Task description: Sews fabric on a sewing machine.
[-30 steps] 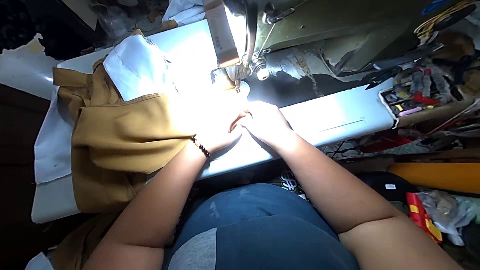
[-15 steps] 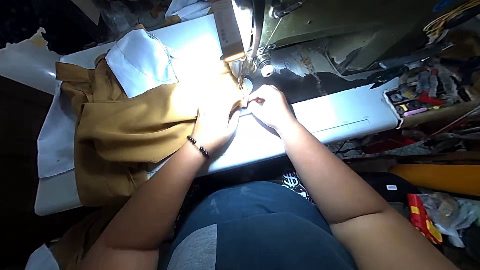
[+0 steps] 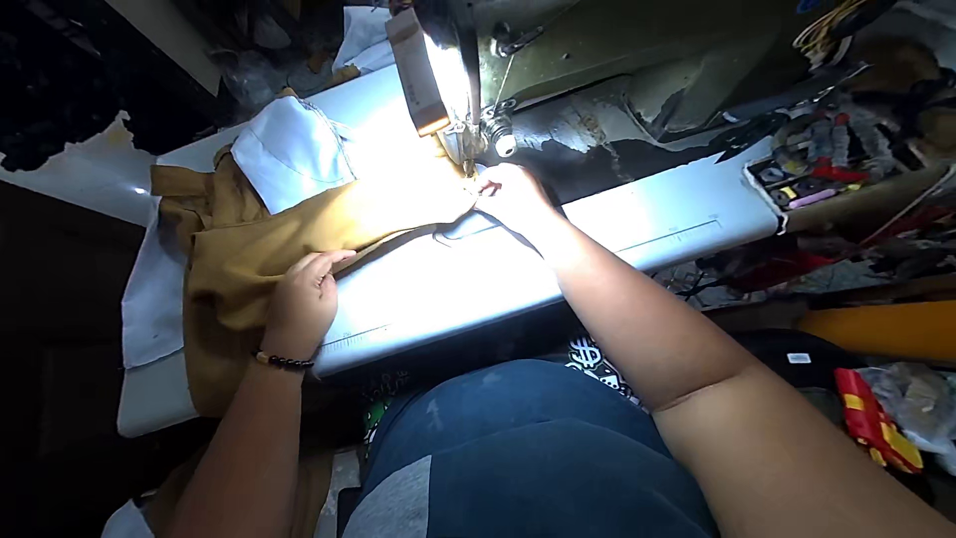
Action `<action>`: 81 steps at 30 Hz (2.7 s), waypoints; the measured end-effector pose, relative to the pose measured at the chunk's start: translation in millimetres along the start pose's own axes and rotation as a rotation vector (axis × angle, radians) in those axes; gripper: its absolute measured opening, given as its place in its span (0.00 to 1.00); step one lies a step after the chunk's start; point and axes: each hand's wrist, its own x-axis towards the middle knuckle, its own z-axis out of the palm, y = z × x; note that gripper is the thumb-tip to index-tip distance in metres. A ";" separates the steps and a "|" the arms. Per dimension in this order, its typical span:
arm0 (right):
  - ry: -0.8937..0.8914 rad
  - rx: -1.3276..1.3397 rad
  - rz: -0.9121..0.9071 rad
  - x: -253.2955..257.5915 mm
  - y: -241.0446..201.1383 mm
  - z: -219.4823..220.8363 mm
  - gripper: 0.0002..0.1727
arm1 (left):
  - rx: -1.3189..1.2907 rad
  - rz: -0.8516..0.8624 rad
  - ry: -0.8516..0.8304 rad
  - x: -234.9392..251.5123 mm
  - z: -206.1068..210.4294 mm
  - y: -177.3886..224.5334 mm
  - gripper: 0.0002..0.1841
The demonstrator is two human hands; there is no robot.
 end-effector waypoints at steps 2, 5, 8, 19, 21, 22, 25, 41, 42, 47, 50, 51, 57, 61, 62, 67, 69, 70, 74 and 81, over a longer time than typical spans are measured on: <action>-0.022 -0.008 -0.009 0.7 0.4 -1.2 0.10 | 0.014 0.005 0.035 4.4 -14.5 1.6 0.19; -0.135 -0.023 0.000 -12.8 -5.3 -8.8 0.12 | 0.132 0.094 0.115 1.4 -37.5 3.7 0.17; -0.099 0.080 -0.065 -32.4 -1.4 -13.3 0.11 | 0.189 0.082 0.141 -12.1 -53.1 5.4 0.15; -0.143 1.032 0.445 -15.8 -40.0 -18.5 0.18 | -0.071 -0.035 0.053 -17.4 -68.4 5.9 0.14; -0.201 0.973 0.464 -23.3 -44.9 -22.2 0.21 | -0.094 0.000 0.104 -19.0 -70.7 2.0 0.12; -0.234 0.956 0.468 -29.7 -40.3 -21.0 0.22 | -0.090 0.003 0.114 -20.3 -72.5 -0.6 0.11; -0.361 0.958 0.462 -70.5 -38.0 -20.7 0.15 | 0.014 -0.039 0.024 -21.5 -74.1 -8.6 0.10; -0.205 0.916 0.370 -128.6 -28.2 -11.3 0.08 | -0.109 0.122 -0.165 93.7 94.9 118.4 0.21; -0.191 0.804 0.297 -127.6 -23.6 -11.1 0.11 | -0.089 0.116 -0.159 89.0 96.3 119.0 0.20; 0.070 -0.107 -0.265 -112.3 -7.5 -9.1 0.17 | -0.124 0.144 -0.233 74.9 92.7 121.9 0.15; 0.172 -0.281 -0.520 -99.5 3.4 -4.6 0.09 | -0.199 0.212 -0.262 70.3 91.1 116.0 0.14; 0.199 -0.276 -0.561 -98.6 7.0 -2.9 0.09 | -0.241 0.265 -0.240 65.8 90.7 112.3 0.14; 0.285 -0.137 -0.649 -102.0 23.9 0.1 0.12 | -0.221 0.656 0.041 55.8 97.9 100.1 0.25; 0.304 -0.140 -0.655 -101.7 23.2 -0.4 0.13 | -0.090 0.648 -0.041 81.1 105.2 116.7 0.16; 0.301 -0.145 -0.655 -101.4 23.2 -0.3 0.12 | -0.022 0.638 -0.057 86.5 101.4 122.1 0.12; 0.297 -0.144 -0.646 -101.0 21.5 0.6 0.11 | -0.032 0.632 -0.031 87.8 102.9 126.8 0.06; 0.223 -0.182 -0.604 -103.9 20.6 -0.5 0.12 | 0.007 0.589 -0.004 73.3 103.4 121.6 0.08; 0.164 -0.212 -0.566 -105.8 19.7 -1.7 0.12 | 0.033 0.560 0.003 63.3 104.1 117.9 0.10; 0.031 -0.220 -0.483 -100.6 15.0 -6.5 0.12 | -0.115 0.450 -0.235 36.8 90.6 108.4 0.22; -0.066 -0.242 -0.400 -51.1 7.0 -11.5 0.16 | -0.144 0.499 -0.205 81.4 99.6 79.4 0.23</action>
